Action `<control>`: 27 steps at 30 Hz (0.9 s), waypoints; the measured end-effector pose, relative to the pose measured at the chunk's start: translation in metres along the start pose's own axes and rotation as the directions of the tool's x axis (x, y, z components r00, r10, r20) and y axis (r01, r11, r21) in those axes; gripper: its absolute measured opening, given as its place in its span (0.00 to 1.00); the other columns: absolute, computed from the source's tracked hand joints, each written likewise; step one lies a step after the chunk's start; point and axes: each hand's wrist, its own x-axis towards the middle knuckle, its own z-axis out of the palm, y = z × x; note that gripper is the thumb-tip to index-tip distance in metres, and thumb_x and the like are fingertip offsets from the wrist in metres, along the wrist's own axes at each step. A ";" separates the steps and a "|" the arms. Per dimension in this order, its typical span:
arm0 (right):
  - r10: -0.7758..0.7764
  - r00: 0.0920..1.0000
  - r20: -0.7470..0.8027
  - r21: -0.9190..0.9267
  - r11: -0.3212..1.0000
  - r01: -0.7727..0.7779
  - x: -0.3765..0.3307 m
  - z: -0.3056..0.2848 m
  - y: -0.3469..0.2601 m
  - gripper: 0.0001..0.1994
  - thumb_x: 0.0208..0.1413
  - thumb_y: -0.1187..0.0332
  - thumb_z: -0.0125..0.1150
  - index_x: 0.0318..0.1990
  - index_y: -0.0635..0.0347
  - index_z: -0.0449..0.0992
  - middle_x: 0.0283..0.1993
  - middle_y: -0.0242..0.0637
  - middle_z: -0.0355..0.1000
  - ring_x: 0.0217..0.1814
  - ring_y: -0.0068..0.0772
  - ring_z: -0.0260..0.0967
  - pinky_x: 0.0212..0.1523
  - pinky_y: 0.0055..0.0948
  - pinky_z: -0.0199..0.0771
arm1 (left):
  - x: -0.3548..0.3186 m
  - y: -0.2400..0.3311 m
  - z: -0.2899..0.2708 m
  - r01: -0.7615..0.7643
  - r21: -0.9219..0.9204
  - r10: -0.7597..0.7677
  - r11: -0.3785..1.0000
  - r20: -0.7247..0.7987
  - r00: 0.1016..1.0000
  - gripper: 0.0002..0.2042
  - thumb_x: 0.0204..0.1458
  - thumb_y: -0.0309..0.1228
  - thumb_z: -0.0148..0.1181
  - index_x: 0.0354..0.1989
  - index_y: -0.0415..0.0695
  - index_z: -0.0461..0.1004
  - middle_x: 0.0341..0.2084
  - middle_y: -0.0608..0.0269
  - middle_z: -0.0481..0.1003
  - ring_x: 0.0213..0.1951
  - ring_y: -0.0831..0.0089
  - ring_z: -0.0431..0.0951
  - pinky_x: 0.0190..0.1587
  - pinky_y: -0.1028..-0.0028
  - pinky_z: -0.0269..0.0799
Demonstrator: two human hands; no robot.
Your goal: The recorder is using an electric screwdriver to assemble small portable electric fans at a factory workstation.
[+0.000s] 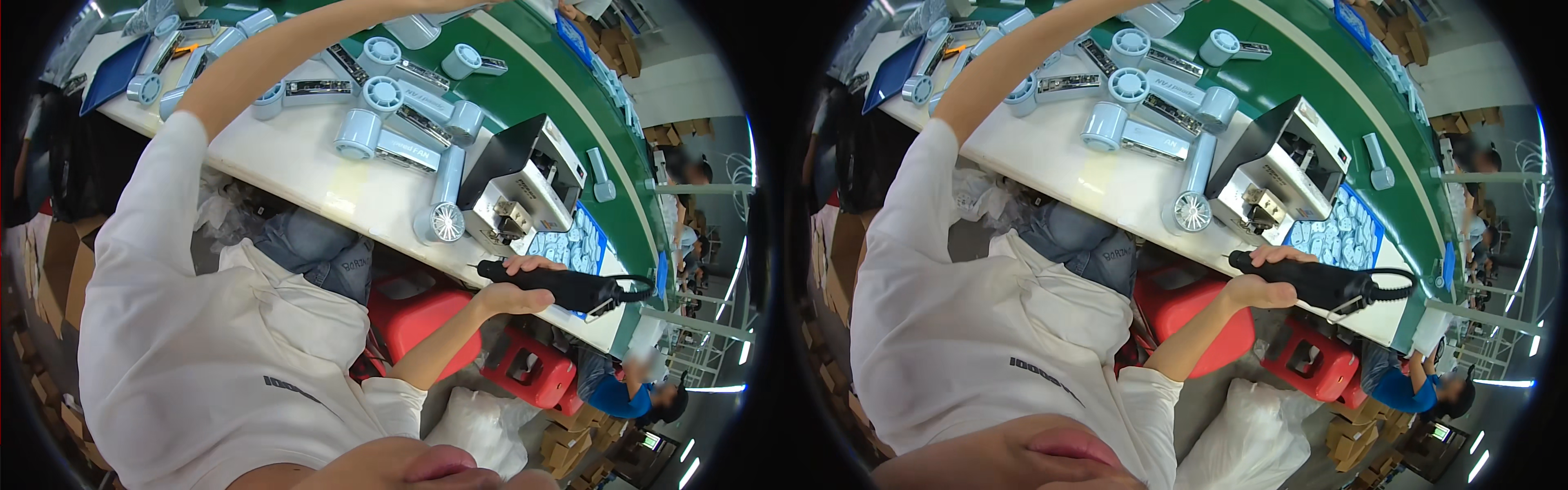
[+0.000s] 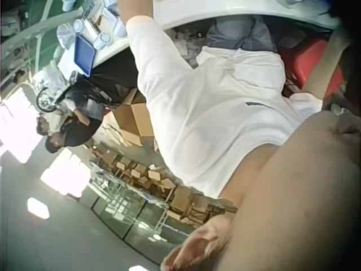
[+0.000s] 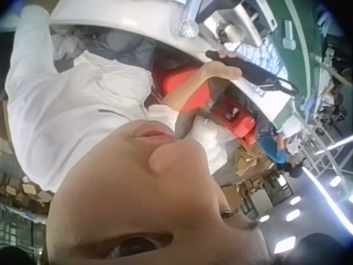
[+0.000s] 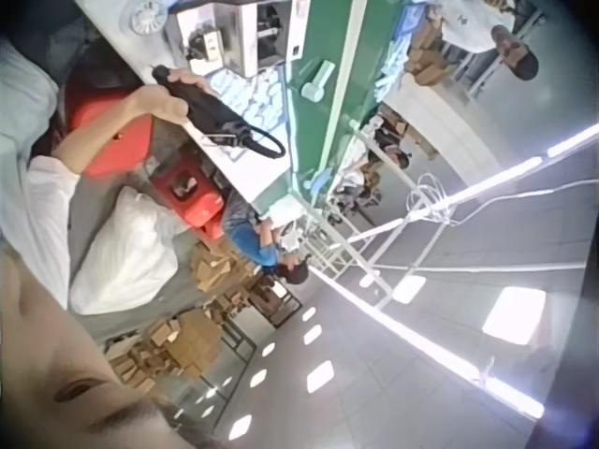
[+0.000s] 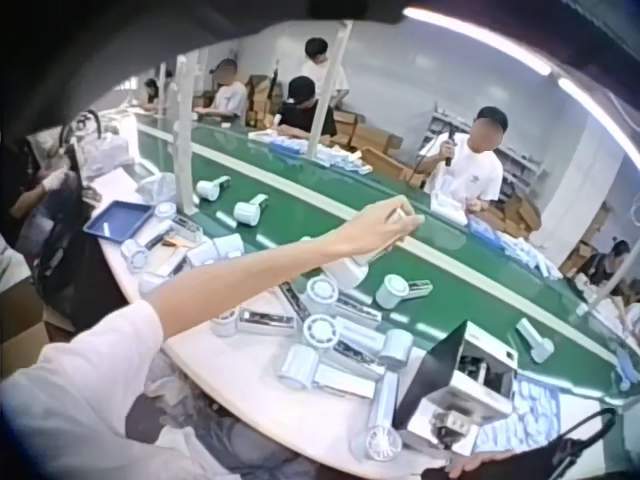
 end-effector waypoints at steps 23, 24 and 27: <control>0.007 0.999 -0.052 -0.044 0.999 -0.009 0.012 0.000 0.000 0.35 0.54 0.40 0.43 0.42 0.75 0.60 0.22 0.38 0.59 0.15 0.24 0.54 0.14 0.18 0.56 | 0.045 -0.117 0.153 -0.247 0.799 -0.286 0.548 0.456 0.843 0.20 0.37 0.39 0.61 0.38 0.41 0.74 0.37 0.49 0.75 0.40 0.56 0.76 0.39 0.62 0.72; 0.009 0.999 -0.033 -0.049 0.999 -0.011 0.010 0.002 0.002 0.32 0.56 0.42 0.41 0.40 0.73 0.61 0.22 0.37 0.58 0.15 0.23 0.53 0.15 0.18 0.56 | 0.042 -0.113 0.148 -0.235 0.803 -0.272 0.548 0.437 0.857 0.19 0.36 0.35 0.59 0.40 0.42 0.73 0.36 0.50 0.75 0.40 0.57 0.76 0.39 0.62 0.72; 0.008 1.000 0.028 -0.044 0.999 -0.006 0.005 0.012 0.004 0.30 0.58 0.43 0.37 0.39 0.71 0.61 0.21 0.36 0.58 0.15 0.22 0.52 0.15 0.19 0.56 | 0.032 -0.107 0.108 -0.264 0.786 -0.210 0.560 0.442 0.872 0.19 0.35 0.31 0.57 0.42 0.46 0.72 0.35 0.53 0.75 0.38 0.58 0.76 0.38 0.62 0.71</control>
